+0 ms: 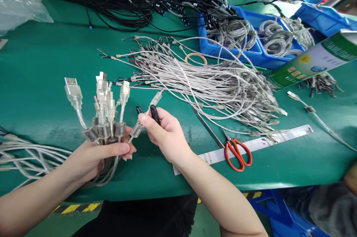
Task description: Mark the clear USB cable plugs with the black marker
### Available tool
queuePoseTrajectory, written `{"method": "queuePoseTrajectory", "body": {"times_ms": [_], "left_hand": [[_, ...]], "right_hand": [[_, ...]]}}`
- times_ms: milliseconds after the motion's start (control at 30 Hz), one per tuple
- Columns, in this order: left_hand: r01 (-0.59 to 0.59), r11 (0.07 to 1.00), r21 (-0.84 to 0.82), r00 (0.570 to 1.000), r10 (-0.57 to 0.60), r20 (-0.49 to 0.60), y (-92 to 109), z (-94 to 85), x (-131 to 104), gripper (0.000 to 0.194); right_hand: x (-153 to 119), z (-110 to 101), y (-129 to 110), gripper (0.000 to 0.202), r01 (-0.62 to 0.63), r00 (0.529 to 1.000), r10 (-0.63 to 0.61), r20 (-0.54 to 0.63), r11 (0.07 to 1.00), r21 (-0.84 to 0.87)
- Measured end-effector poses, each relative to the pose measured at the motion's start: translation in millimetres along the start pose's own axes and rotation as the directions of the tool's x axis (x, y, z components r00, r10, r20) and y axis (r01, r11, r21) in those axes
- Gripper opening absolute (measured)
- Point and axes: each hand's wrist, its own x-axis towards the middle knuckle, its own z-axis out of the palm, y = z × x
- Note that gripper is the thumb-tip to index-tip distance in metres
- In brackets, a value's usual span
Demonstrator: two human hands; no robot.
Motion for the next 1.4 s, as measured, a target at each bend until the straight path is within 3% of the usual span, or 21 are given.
{"method": "queuePoseTrajectory", "body": {"times_ms": [267,367,467,533,600,700,767,833,900,967,1033,1100,1267,1400], "left_hand": [[0.044,0.998,-0.036,0.998,-0.043,0.036,-0.2,2.2,-1.3,0.028],[0.030,0.999,-0.020,0.999,-0.031,-0.037,-0.6,1.8,-3.1,0.027],[-0.009,1.000,0.011,0.994,0.010,-0.108,-2.1,-0.8,-3.9,0.022],[-0.024,0.999,0.034,0.993,0.028,-0.116,-2.9,-2.3,-3.7,0.020],[-0.042,0.997,0.061,0.991,0.050,-0.128,-2.7,-2.4,-3.1,0.020],[-0.068,0.997,0.043,0.990,0.073,-0.121,-0.6,0.0,-1.6,0.027],[-0.083,0.997,-0.007,0.994,0.082,-0.075,0.9,1.7,-0.6,0.030],[-0.099,0.995,-0.024,0.995,0.098,-0.025,1.6,2.6,0.2,0.025],[-0.096,0.995,-0.030,0.995,0.097,0.013,0.6,2.6,0.5,0.022],[-0.061,0.997,-0.040,0.997,0.063,0.042,-1.7,2.1,0.5,0.023],[-0.024,0.998,-0.051,0.997,0.028,0.072,-4.6,1.5,0.4,0.022],[0.002,0.998,-0.062,0.997,0.003,0.079,-6.7,0.9,0.3,0.022],[-0.026,0.991,-0.134,0.999,0.032,0.043,-5.1,-0.1,1.4,0.024],[-0.049,0.989,-0.141,0.999,0.050,0.007,-2.2,0.2,2.4,0.016]], "right_hand": [[0.3,1.5,2.6,0.031,0.056,0.998,-0.057,-0.032,0.998,-0.019],[0.5,0.7,3.3,0.032,0.063,0.997,-0.065,-0.048,0.997,-0.040],[0.2,-0.7,1.6,0.034,0.072,0.994,-0.082,-0.072,0.989,-0.128],[-0.9,-2.0,-2.5,0.034,0.094,0.989,-0.122,-0.086,0.956,-0.277],[-2.5,-4.5,-8.6,0.038,0.126,0.968,-0.217,-0.129,0.856,-0.501],[-3.8,-11.7,-18.0,0.045,0.133,0.889,-0.402,-0.221,0.687,-0.714],[-3.2,-17.7,-21.7,0.044,0.147,0.841,-0.459,-0.286,0.703,-0.696],[-2.3,-21.5,-22.9,0.041,0.182,0.840,-0.441,-0.314,0.777,-0.603],[-2.4,-20.8,-22.3,0.039,0.200,0.901,-0.357,-0.249,0.848,-0.491],[-4.2,-15.4,-20.7,0.041,0.176,0.969,-0.234,-0.084,0.885,-0.430],[-6.8,-8.1,-18.0,0.043,0.153,0.988,-0.127,0.088,0.884,-0.442],[-9.0,-2.3,-14.7,0.041,0.142,0.981,-0.063,0.186,0.882,-0.449],[-9.6,0.4,-10.5,0.025,0.140,0.976,-0.065,0.207,0.916,-0.375],[-10.1,-2.2,-15.9,0.027,0.170,0.978,-0.085,0.192,0.855,-0.490]]}}
